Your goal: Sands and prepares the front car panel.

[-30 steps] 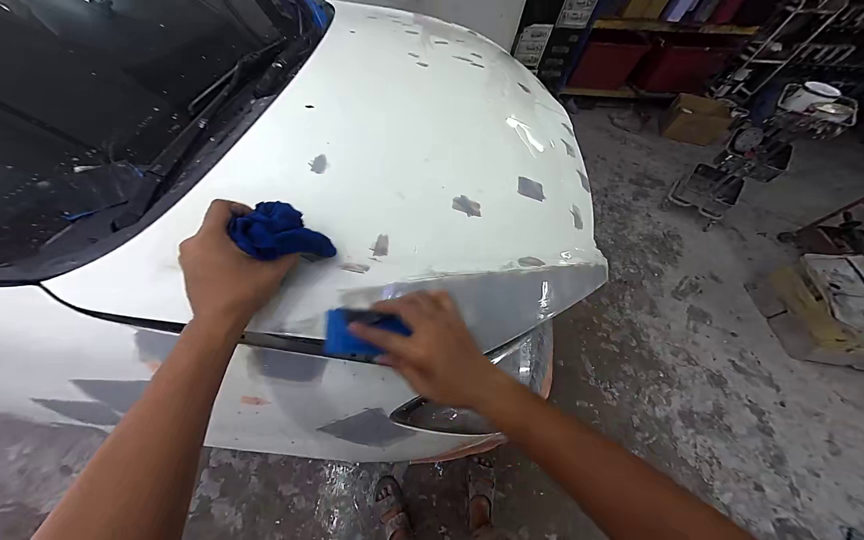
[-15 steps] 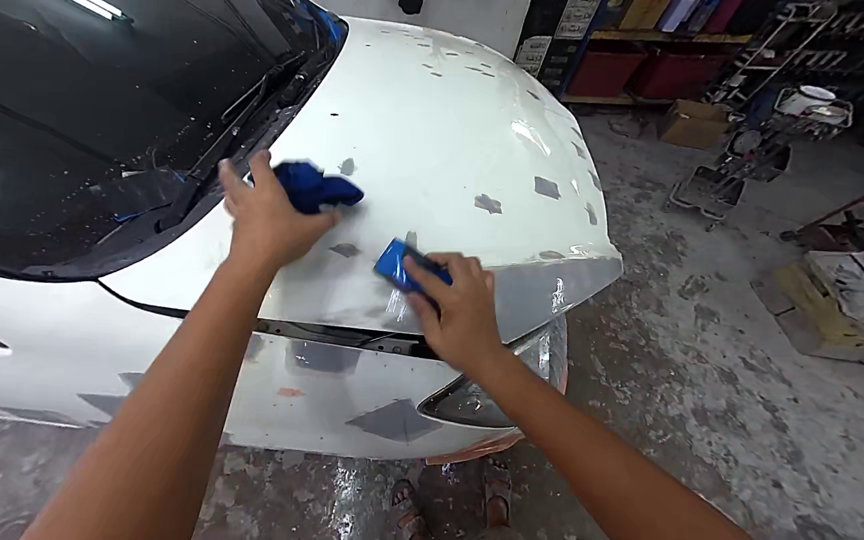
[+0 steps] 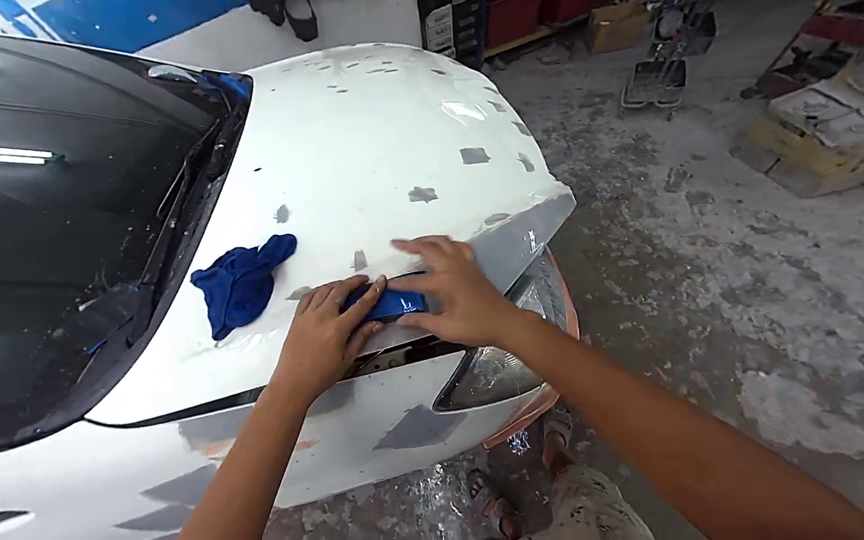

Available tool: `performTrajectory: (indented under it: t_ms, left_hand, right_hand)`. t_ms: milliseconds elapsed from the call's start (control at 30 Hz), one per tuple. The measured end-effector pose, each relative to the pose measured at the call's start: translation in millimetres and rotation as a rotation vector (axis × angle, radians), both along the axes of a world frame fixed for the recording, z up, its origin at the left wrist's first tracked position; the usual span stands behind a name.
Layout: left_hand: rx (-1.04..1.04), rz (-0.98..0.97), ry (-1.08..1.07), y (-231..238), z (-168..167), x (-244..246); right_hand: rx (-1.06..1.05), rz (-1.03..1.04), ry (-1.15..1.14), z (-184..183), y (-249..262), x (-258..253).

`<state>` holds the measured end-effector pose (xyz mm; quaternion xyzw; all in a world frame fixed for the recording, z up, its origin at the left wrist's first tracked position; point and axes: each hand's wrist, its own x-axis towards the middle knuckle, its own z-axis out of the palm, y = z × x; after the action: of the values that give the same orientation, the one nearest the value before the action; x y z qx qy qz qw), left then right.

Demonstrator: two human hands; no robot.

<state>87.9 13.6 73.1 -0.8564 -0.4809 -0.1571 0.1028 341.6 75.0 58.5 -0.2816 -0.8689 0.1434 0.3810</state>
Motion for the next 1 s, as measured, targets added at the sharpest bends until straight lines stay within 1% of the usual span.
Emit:
performTrajectory:
  t_ms: [100, 167, 200, 267, 300, 367, 433, 467, 533, 567, 600, 667, 733, 767, 800, 900, 933, 1000]
  left_hand:
    - [0.009, 0.044, -0.017, -24, -10, 4]
    - [0.046, 0.081, -0.035, -46, -18, 8]
    - [0.071, 0.095, -0.041, -50, -21, 10]
    - [0.103, 0.100, -0.033, -36, -22, 19]
    - [0.102, 0.102, -0.024, -21, -19, 27]
    - [0.065, 0.124, -0.022, 16, -10, 49]
    - [0.021, 0.136, -0.049, 31, -7, 69]
    - [0.008, 0.129, -0.051, 25, -10, 74]
    - [0.010, 0.103, -0.040, -8, -23, 78]
    - [0.031, 0.090, -0.041, -19, -29, 79]
    - [0.048, 0.083, -0.036, -19, -31, 80]
    - [0.060, 0.091, -0.044, 7, -26, 87]
    - [0.042, 0.148, -0.083, 46, -16, 102]
    - [0.030, 0.171, -0.099, 57, -13, 110]
    - [0.022, 0.170, -0.100, 55, -14, 116]
    - [0.048, 0.094, -0.041, 2, -37, 123]
    - [0.075, 0.074, -0.017, -8, -43, 123]
    - [0.109, 0.062, 0.004, 7, -41, 126]
  right_hand:
    - [-0.085, -0.213, 0.204, -29, -22, 88]
    - [-0.189, -0.405, 0.294, -68, -51, 154]
    - [-0.274, -0.523, 0.332, -93, -65, 182]
    - [-0.490, -0.744, 0.438, -140, -89, 222]
    - [-0.597, -0.814, 0.478, -160, -98, 232]
    - [-0.772, -0.831, 0.514, -190, -107, 239]
    - [-0.858, -0.752, 0.497, -211, -122, 238]
    - [-0.871, -0.714, 0.458, -217, -129, 239]
    - [-0.889, -0.675, 0.375, -229, -147, 247]
    - [-0.906, -0.684, 0.361, -237, -156, 251]
    - [-0.941, -0.711, 0.363, -244, -164, 254]
    - [-1.053, -0.769, 0.392, -252, -175, 259]
    - [-1.124, -0.784, 0.421, -255, -170, 264]
    - [-1.136, -0.776, 0.426, -255, -167, 266]
    - [-1.129, -0.772, 0.417, -255, -165, 270]
    - [-1.085, -0.785, 0.376, -251, -159, 283]
    - [-1.081, -0.800, 0.371, -253, -160, 287]
    - [-1.091, -0.823, 0.380, -260, -165, 292]
